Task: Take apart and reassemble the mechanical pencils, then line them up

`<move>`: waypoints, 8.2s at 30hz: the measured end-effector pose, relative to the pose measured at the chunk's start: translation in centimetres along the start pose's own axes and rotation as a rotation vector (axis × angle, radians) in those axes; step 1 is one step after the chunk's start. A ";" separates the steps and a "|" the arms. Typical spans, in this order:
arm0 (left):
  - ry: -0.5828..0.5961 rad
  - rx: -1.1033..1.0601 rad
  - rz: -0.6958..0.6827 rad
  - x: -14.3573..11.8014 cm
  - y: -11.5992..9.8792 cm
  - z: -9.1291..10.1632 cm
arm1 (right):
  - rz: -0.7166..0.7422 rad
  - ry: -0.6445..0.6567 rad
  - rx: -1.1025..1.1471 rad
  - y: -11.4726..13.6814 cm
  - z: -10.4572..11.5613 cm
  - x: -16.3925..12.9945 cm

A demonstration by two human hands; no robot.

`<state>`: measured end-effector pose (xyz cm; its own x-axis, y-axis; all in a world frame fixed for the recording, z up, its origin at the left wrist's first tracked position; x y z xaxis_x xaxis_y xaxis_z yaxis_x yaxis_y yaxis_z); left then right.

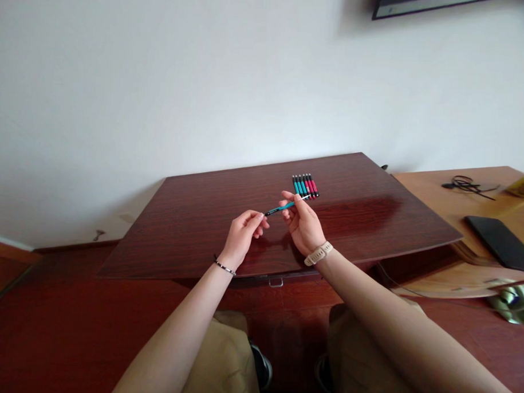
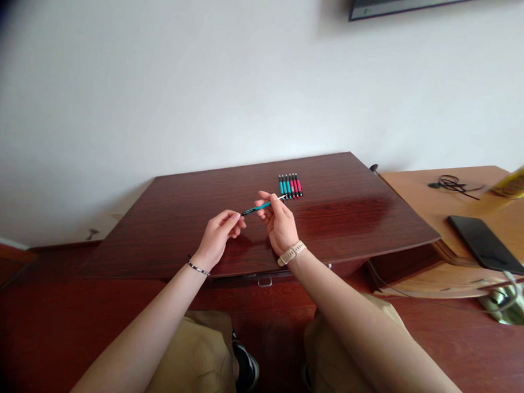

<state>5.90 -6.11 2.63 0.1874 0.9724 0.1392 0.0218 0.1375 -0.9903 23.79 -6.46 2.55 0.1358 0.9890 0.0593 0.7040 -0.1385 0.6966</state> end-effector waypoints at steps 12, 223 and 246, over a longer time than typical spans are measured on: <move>0.008 -0.048 0.020 0.1 0.4 0.1 | 0.014 -0.026 -0.021 0.2 0.0 0.0; 0.147 -0.268 0.164 -1.1 0.7 -3.0 | 0.258 0.322 -0.766 5.2 1.1 2.2; 0.128 -0.245 0.134 -1.0 0.9 -3.1 | 0.216 0.388 -0.799 4.2 1.5 1.9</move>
<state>8.78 -7.52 1.63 0.3266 0.9449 0.0209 0.2219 -0.0552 -0.9735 28.04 -5.20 4.52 -0.1368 0.9143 0.3813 -0.0217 -0.3876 0.9216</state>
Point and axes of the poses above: each hand's wrist, its own x-axis towards the middle knuckle, its own z-axis out of the back of the hand, y = z × x, the point moved 1 cm from there along x, towards the middle knuckle, and after that the axes turned 1 degree about -x, right-handed, at the moved point
